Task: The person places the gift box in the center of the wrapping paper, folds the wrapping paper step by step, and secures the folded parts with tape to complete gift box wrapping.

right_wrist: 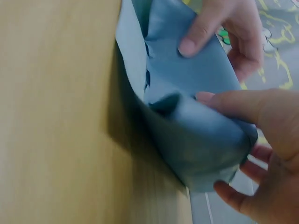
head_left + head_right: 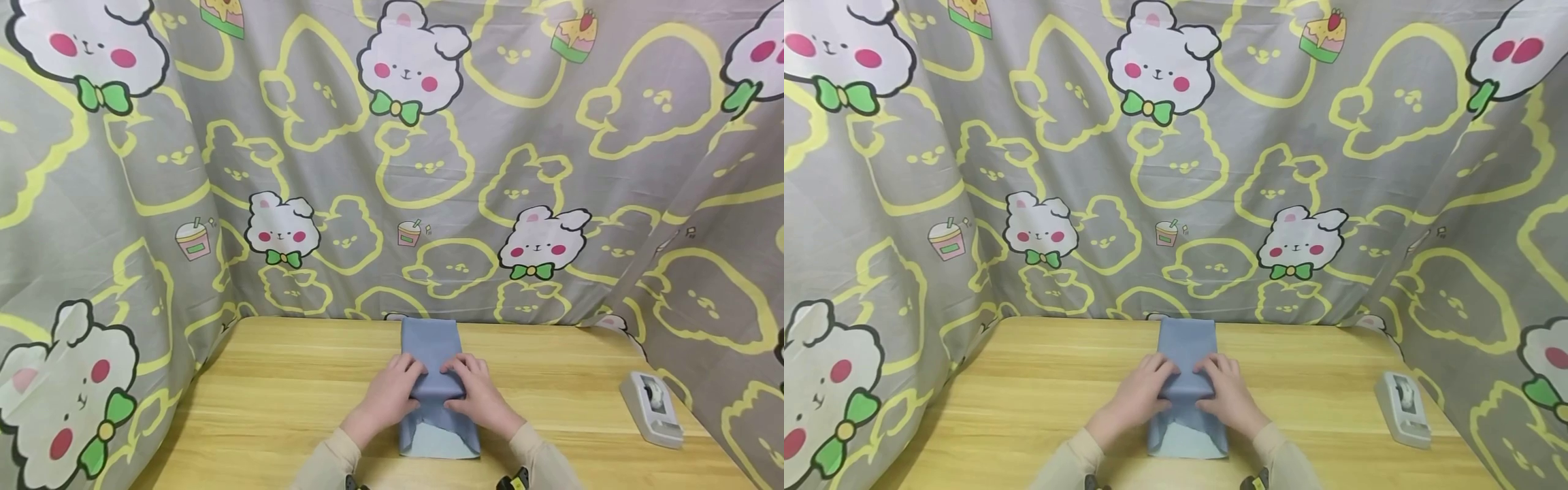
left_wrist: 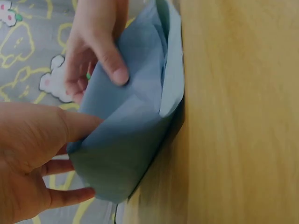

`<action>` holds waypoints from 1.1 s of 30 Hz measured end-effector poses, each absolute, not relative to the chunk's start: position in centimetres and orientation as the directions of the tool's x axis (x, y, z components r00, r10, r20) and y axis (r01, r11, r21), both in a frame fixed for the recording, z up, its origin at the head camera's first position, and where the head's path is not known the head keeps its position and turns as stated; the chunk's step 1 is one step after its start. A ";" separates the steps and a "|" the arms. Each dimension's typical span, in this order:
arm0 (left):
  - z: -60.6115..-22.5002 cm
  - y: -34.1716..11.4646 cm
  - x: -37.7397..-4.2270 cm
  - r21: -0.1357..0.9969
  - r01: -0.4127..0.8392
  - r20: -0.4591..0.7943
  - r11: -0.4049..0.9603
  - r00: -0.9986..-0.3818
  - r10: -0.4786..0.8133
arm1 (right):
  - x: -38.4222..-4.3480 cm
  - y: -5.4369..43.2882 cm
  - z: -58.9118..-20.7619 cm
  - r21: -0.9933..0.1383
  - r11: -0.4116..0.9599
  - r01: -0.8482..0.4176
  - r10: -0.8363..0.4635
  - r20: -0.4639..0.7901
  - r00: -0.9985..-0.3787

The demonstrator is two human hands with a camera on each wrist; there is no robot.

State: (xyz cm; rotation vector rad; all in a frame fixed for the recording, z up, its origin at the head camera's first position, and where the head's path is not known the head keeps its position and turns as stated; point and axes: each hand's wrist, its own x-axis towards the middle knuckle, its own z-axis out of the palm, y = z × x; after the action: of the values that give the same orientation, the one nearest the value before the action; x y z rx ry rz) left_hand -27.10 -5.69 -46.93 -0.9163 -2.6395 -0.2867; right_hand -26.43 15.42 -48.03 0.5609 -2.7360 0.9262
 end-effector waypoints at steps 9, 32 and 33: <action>-46.8 -6.4 -27.3 0.072 0.655 0.350 0.752 -0.723 0.596 | -26.8 16.7 -48.3 -0.537 0.683 -0.496 -0.382 0.316 -0.868; -47.3 -4.8 -26.3 -0.094 0.547 0.373 0.832 -0.755 0.539 | -26.0 15.4 -48.4 -0.265 0.825 -0.500 -0.393 0.369 -0.843; -47.3 -4.8 -26.3 -0.094 0.546 0.364 0.833 -0.760 0.539 | -26.0 15.4 -48.4 -0.253 0.825 -0.506 -0.401 0.368 -0.839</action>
State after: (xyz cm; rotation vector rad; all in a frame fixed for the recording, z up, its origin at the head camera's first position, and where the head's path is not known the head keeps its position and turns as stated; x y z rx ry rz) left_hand -26.29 -4.85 -47.29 -0.8123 -2.6341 -0.0246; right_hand -26.00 15.39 -48.40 0.6905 -2.7075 0.4961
